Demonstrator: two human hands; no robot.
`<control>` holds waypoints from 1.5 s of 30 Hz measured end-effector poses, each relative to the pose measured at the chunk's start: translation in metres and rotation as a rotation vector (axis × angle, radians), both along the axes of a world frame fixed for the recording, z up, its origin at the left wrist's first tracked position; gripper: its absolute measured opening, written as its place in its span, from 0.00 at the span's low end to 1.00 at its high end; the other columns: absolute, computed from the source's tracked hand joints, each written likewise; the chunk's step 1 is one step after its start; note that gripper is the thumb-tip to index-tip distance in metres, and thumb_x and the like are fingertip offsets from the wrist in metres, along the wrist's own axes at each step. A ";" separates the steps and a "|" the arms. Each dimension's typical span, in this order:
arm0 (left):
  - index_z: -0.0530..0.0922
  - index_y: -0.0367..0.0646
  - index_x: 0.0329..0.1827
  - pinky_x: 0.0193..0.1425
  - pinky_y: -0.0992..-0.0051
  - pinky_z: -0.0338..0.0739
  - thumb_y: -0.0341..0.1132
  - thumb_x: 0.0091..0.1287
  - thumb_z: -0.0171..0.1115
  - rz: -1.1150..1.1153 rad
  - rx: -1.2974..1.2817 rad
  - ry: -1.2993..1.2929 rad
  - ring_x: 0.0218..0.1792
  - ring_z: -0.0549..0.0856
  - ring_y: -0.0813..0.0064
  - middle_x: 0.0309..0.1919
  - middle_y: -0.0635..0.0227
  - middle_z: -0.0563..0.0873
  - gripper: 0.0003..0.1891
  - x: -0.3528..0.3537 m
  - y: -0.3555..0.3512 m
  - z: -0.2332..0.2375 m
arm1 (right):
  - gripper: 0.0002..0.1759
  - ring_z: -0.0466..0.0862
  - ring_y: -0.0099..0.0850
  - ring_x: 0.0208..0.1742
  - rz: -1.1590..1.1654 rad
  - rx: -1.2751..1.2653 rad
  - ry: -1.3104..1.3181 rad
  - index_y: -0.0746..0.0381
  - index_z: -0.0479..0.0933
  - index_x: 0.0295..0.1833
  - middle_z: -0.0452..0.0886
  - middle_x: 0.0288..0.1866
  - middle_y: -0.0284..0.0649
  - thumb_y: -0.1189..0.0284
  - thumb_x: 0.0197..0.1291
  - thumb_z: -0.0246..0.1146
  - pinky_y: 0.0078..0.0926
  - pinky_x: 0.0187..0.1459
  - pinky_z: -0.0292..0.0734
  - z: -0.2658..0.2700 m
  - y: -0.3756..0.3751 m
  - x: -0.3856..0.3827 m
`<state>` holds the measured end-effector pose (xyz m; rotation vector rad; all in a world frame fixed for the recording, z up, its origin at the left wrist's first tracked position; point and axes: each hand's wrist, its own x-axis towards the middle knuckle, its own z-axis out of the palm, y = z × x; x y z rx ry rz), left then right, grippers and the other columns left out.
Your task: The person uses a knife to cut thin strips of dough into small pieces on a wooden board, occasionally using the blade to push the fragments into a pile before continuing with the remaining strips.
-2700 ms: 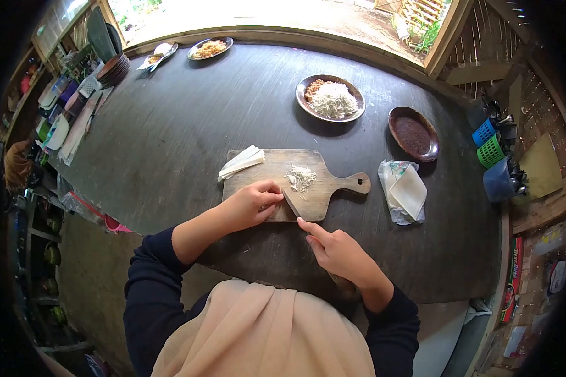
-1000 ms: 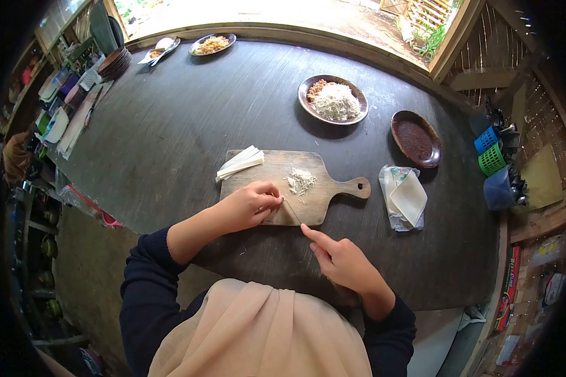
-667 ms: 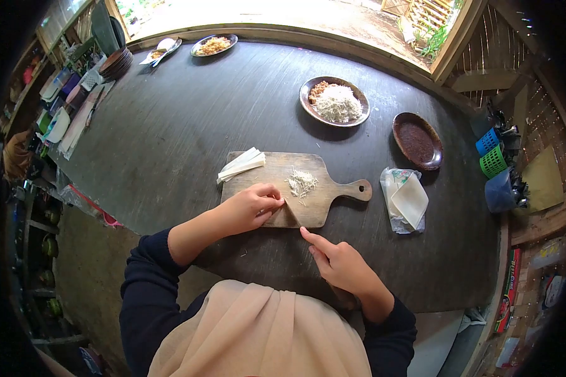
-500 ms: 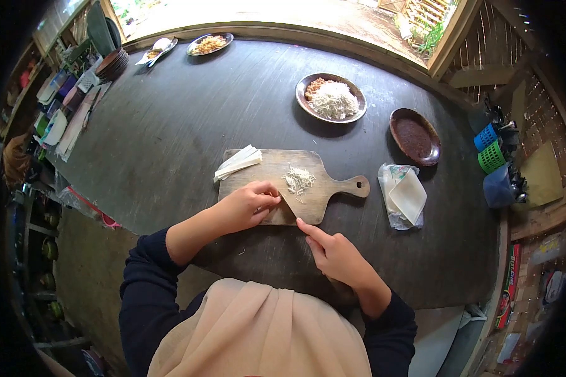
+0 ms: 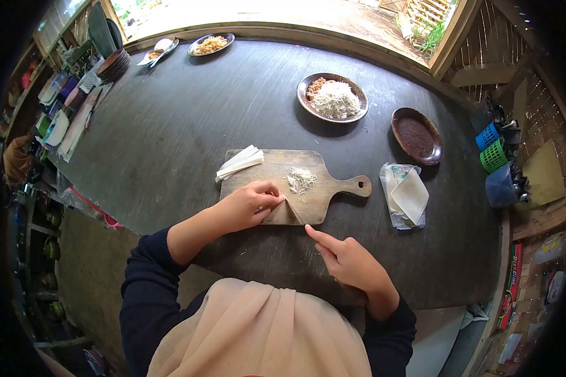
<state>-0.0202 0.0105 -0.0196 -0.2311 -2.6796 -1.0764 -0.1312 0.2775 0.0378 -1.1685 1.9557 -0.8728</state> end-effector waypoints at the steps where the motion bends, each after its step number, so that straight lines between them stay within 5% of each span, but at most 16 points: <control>1: 0.84 0.37 0.51 0.49 0.69 0.82 0.21 0.64 0.62 -0.002 -0.001 0.000 0.44 0.84 0.64 0.46 0.61 0.83 0.13 -0.001 0.000 0.000 | 0.23 0.67 0.40 0.15 -0.002 -0.001 0.000 0.55 0.74 0.70 0.69 0.18 0.51 0.76 0.70 0.58 0.33 0.26 0.70 -0.002 -0.001 0.000; 10: 0.84 0.36 0.51 0.50 0.69 0.82 0.20 0.63 0.62 0.004 0.009 0.011 0.45 0.84 0.64 0.46 0.61 0.83 0.13 0.001 0.001 0.000 | 0.24 0.66 0.39 0.14 -0.011 -0.078 0.016 0.55 0.74 0.70 0.68 0.18 0.51 0.77 0.69 0.59 0.33 0.24 0.69 -0.014 -0.003 0.003; 12: 0.84 0.36 0.50 0.50 0.69 0.81 0.21 0.63 0.63 0.000 0.016 0.007 0.45 0.84 0.63 0.46 0.61 0.83 0.13 0.001 0.000 0.000 | 0.24 0.78 0.22 0.17 0.058 -0.045 0.072 0.58 0.71 0.73 0.76 0.17 0.36 0.78 0.74 0.53 0.24 0.25 0.76 -0.014 -0.003 0.001; 13: 0.84 0.36 0.50 0.50 0.69 0.81 0.21 0.63 0.63 -0.001 0.016 0.007 0.45 0.84 0.63 0.46 0.61 0.83 0.13 0.000 0.000 0.000 | 0.24 0.78 0.22 0.17 0.057 -0.044 0.072 0.58 0.71 0.73 0.76 0.17 0.36 0.78 0.74 0.53 0.24 0.25 0.76 -0.014 -0.003 0.002; 15: 0.84 0.36 0.50 0.50 0.69 0.81 0.21 0.63 0.63 -0.006 0.002 0.019 0.45 0.84 0.63 0.46 0.62 0.83 0.12 0.000 0.000 -0.001 | 0.24 0.67 0.41 0.15 -0.021 -0.062 -0.009 0.54 0.74 0.70 0.69 0.19 0.53 0.76 0.69 0.59 0.33 0.25 0.70 -0.014 -0.004 0.005; 16: 0.84 0.36 0.50 0.50 0.69 0.81 0.21 0.63 0.63 -0.005 0.001 0.019 0.45 0.84 0.63 0.46 0.62 0.83 0.12 0.001 0.000 -0.001 | 0.24 0.67 0.41 0.15 -0.020 -0.063 -0.009 0.54 0.74 0.70 0.69 0.19 0.53 0.76 0.69 0.59 0.33 0.25 0.70 -0.014 -0.005 0.004; 18: 0.84 0.35 0.49 0.49 0.69 0.81 0.21 0.63 0.63 0.000 0.011 0.029 0.44 0.84 0.63 0.46 0.62 0.83 0.12 0.001 0.001 -0.002 | 0.24 0.77 0.22 0.16 0.040 -0.045 0.067 0.57 0.71 0.73 0.75 0.17 0.36 0.78 0.73 0.54 0.24 0.25 0.76 -0.014 -0.007 0.002; 22: 0.84 0.35 0.48 0.49 0.69 0.81 0.20 0.62 0.63 -0.010 0.014 0.039 0.44 0.84 0.64 0.46 0.62 0.83 0.12 0.000 0.000 -0.002 | 0.25 0.77 0.22 0.16 0.028 -0.066 0.086 0.57 0.71 0.73 0.75 0.17 0.36 0.78 0.73 0.54 0.24 0.26 0.75 -0.016 -0.010 0.004; 24: 0.84 0.36 0.49 0.48 0.69 0.81 0.20 0.62 0.63 -0.006 0.043 0.016 0.43 0.83 0.64 0.46 0.62 0.83 0.12 0.005 0.005 -0.002 | 0.24 0.70 0.41 0.16 -0.020 -0.049 0.045 0.54 0.74 0.71 0.71 0.21 0.54 0.76 0.69 0.59 0.32 0.27 0.71 -0.012 -0.007 0.008; 27: 0.84 0.35 0.45 0.50 0.64 0.80 0.25 0.64 0.64 0.008 0.055 0.029 0.43 0.84 0.57 0.44 0.59 0.82 0.08 0.005 0.008 0.001 | 0.24 0.73 0.37 0.15 -0.008 0.034 -0.027 0.55 0.74 0.71 0.72 0.20 0.52 0.76 0.70 0.58 0.31 0.27 0.72 0.002 -0.002 0.004; 30: 0.84 0.37 0.50 0.49 0.69 0.81 0.20 0.62 0.63 0.007 0.004 0.008 0.45 0.83 0.64 0.46 0.62 0.83 0.14 0.005 0.007 0.000 | 0.24 0.73 0.33 0.15 -0.004 0.088 -0.075 0.56 0.73 0.71 0.72 0.19 0.49 0.76 0.71 0.57 0.30 0.26 0.72 0.008 0.001 0.000; 45: 0.84 0.36 0.51 0.51 0.69 0.82 0.20 0.64 0.62 -0.012 0.017 -0.006 0.46 0.84 0.64 0.47 0.61 0.83 0.13 0.001 -0.001 0.001 | 0.24 0.77 0.26 0.17 0.002 -0.030 -0.059 0.56 0.72 0.72 0.74 0.17 0.42 0.75 0.72 0.57 0.26 0.27 0.76 -0.004 -0.007 -0.001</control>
